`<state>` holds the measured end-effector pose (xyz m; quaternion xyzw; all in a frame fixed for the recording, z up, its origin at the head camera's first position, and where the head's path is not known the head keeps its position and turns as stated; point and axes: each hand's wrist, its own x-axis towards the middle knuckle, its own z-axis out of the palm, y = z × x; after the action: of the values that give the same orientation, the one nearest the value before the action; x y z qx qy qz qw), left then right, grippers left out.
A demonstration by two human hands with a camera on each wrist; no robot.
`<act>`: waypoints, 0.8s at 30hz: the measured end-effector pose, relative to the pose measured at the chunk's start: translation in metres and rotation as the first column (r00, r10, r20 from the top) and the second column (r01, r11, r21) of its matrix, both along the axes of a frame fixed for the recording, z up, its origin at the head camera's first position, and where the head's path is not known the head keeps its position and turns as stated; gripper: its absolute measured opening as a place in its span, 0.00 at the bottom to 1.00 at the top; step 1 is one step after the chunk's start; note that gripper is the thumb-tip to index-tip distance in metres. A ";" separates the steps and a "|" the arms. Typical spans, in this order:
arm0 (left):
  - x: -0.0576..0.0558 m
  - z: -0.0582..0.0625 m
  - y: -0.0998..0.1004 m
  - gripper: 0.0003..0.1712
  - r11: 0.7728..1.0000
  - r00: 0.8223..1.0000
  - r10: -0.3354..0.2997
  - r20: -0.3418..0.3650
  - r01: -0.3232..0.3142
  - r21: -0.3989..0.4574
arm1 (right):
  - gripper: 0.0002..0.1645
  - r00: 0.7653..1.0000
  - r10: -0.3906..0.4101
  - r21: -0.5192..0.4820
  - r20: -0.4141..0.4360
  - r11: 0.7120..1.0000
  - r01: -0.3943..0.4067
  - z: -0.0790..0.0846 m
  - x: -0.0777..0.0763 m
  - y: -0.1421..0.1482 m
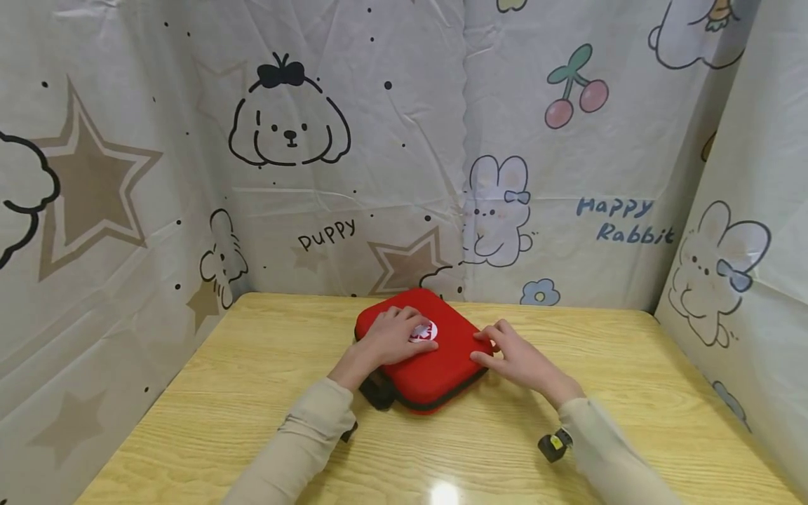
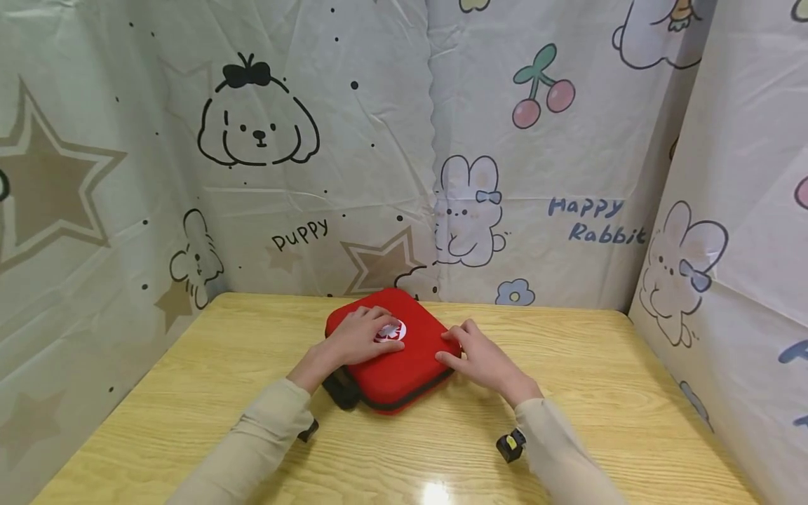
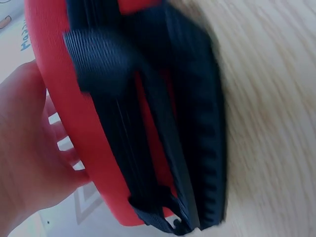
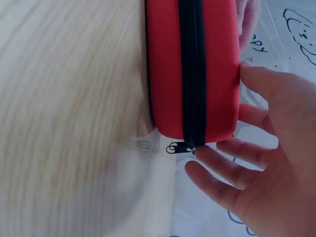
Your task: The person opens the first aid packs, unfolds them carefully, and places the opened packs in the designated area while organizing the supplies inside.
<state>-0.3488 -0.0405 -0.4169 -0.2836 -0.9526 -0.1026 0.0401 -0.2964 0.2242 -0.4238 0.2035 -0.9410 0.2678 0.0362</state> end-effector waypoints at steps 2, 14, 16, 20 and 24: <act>0.000 -0.001 0.001 0.35 1.000 1.000 0.006 0.000 -0.006 -0.008 | 0.26 1.000 0.012 -0.007 0.000 1.000 -0.012 0.000 0.002 -0.002; 0.002 -0.015 0.006 0.35 0.999 0.999 0.042 -0.004 -0.042 0.007 | 0.18 0.990 0.140 -0.180 0.000 0.974 -0.137 -0.007 -0.012 0.014; 0.002 -0.016 0.005 0.35 0.999 0.999 0.044 -0.012 -0.043 0.014 | 0.15 0.992 0.128 -0.191 -0.008 0.973 -0.127 -0.009 -0.016 0.020; 0.003 -0.017 0.005 0.34 0.999 0.999 0.051 -0.018 -0.050 0.016 | 0.09 0.996 0.090 -0.159 -0.018 0.983 -0.092 -0.016 -0.024 0.030; 0.002 -0.018 0.005 0.34 0.998 0.998 0.060 -0.019 -0.059 0.008 | 0.07 0.996 0.090 -0.125 -0.020 0.988 -0.091 -0.024 -0.029 0.035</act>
<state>-0.3466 -0.0355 -0.4346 -0.2560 -0.9598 -0.1023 0.0533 -0.3255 0.2591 -0.4474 0.2451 -0.9118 0.3265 0.0433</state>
